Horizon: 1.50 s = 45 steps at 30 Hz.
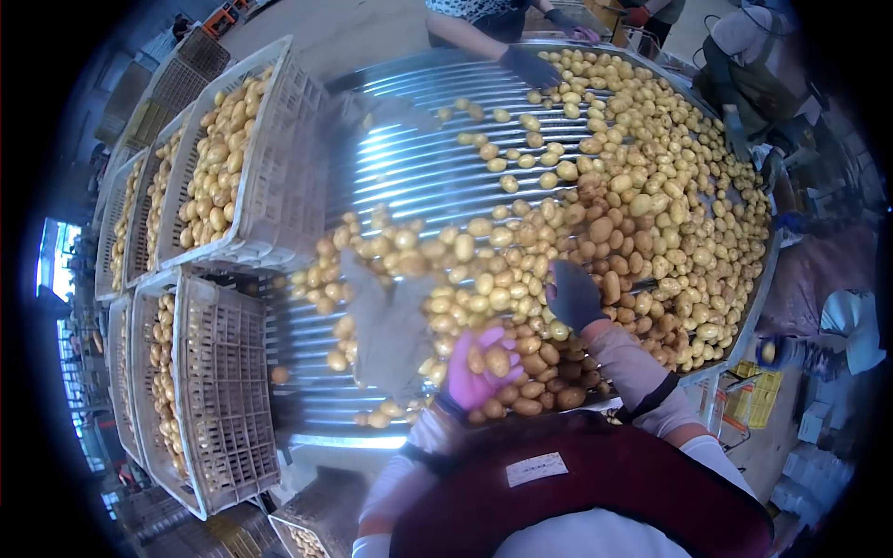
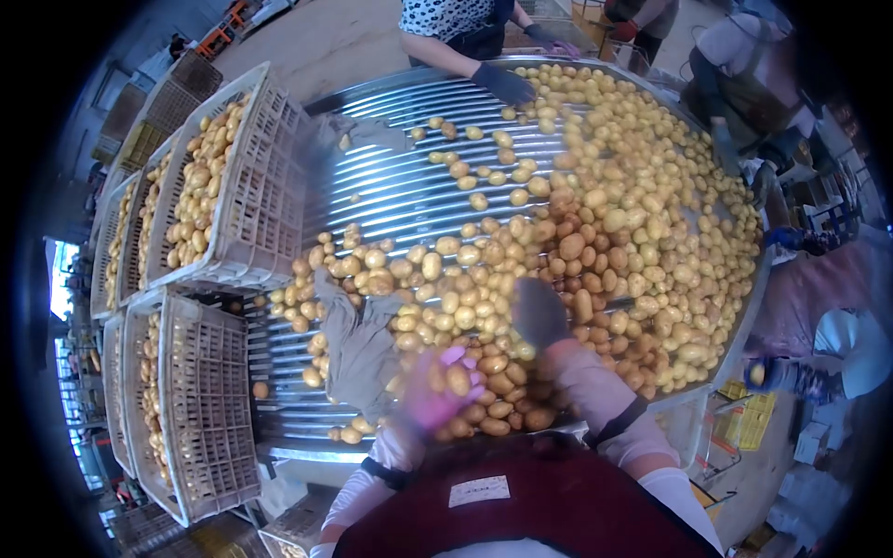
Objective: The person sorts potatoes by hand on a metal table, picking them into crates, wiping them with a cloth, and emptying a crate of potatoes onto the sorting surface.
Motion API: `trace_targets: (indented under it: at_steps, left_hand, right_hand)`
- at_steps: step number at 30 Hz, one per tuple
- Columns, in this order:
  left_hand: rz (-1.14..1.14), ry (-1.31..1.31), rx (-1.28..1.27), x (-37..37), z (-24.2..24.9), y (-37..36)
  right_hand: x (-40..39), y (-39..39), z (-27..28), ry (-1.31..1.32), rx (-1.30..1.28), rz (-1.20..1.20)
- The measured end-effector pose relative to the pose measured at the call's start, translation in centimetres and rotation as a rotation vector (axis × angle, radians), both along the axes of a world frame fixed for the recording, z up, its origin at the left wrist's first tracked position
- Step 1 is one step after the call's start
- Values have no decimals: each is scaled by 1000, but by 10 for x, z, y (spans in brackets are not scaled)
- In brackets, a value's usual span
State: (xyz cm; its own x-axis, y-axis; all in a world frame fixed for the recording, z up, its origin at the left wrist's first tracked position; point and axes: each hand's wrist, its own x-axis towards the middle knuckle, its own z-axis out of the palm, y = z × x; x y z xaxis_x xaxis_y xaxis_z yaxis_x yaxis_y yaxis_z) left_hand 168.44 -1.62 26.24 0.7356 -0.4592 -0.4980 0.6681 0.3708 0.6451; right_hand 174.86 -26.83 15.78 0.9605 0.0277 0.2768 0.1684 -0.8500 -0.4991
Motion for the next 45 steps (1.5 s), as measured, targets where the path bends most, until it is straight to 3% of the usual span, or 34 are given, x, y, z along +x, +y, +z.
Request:
trace_targets:
  at_steps: [2, 4, 6, 13, 16, 18, 20, 22, 23, 25, 26, 27, 30, 33, 36, 37, 40, 41, 45]
  left_hand:
    - [-14, -17, -38, -1, -4, 5]
    - [-108, -188, 94, 4, 4, 6]
    - [-131, -233, 149, 4, -4, 7]
    - [-242, 118, 14, 0, -16, 21]
    - [-220, 207, -30, 2, 3, 15]
    - [-183, 267, -68, 3, 22, 6]
    - [-174, 372, -192, 8, 25, 5]
    - [-170, 507, -415, 19, 24, 8]
    - [-192, 424, -385, 20, 32, 10]
    - [-182, 448, -429, 4, -31, 23]
    - [-175, 465, -449, 6, -33, 23]
    - [-206, 390, -359, 2, -32, 21]
    - [-219, 340, -371, 9, -14, 12]
    - [-243, 382, -436, 17, -4, 11]
    - [-248, 334, -387, 22, 4, 11]
    - [-240, 333, -376, 20, 4, 11]
    - [-189, 323, -332, 3, -33, 13]
    - [-176, 338, -306, 2, -33, 12]
    - [-129, 273, -189, -1, -28, 10]
  right_hand:
    - [3, -5, 12, 84, -73, 63]
    - [4, -10, 44, 275, -239, 160]
    - [-2, -15, 37, 316, -257, 198]
    - [-10, -17, 32, 370, -205, 171]
    - [-28, 6, 58, 165, -29, 113]
    - [-35, 21, 70, 146, 202, 394]
    - [-40, 35, 93, 283, 216, 288]
    - [-37, 26, 64, 253, 25, 296]
    - [-32, 21, 54, 237, -72, 302]
    - [-13, 20, 68, 493, -93, 294]
    - [-4, 20, 73, 627, -100, 289]
    - [5, 18, 63, 280, -40, 241]
    - [64, 25, 68, -193, -13, 112]
    - [96, 27, 46, 16, -204, 233]
    - [114, 30, 52, 349, -52, 219]
    - [119, 37, 56, 341, -3, 167]
    - [127, 57, 39, 283, 63, 490]
    - [122, 77, 45, 437, -20, 512]
    - [96, 105, 25, 466, -91, 518]
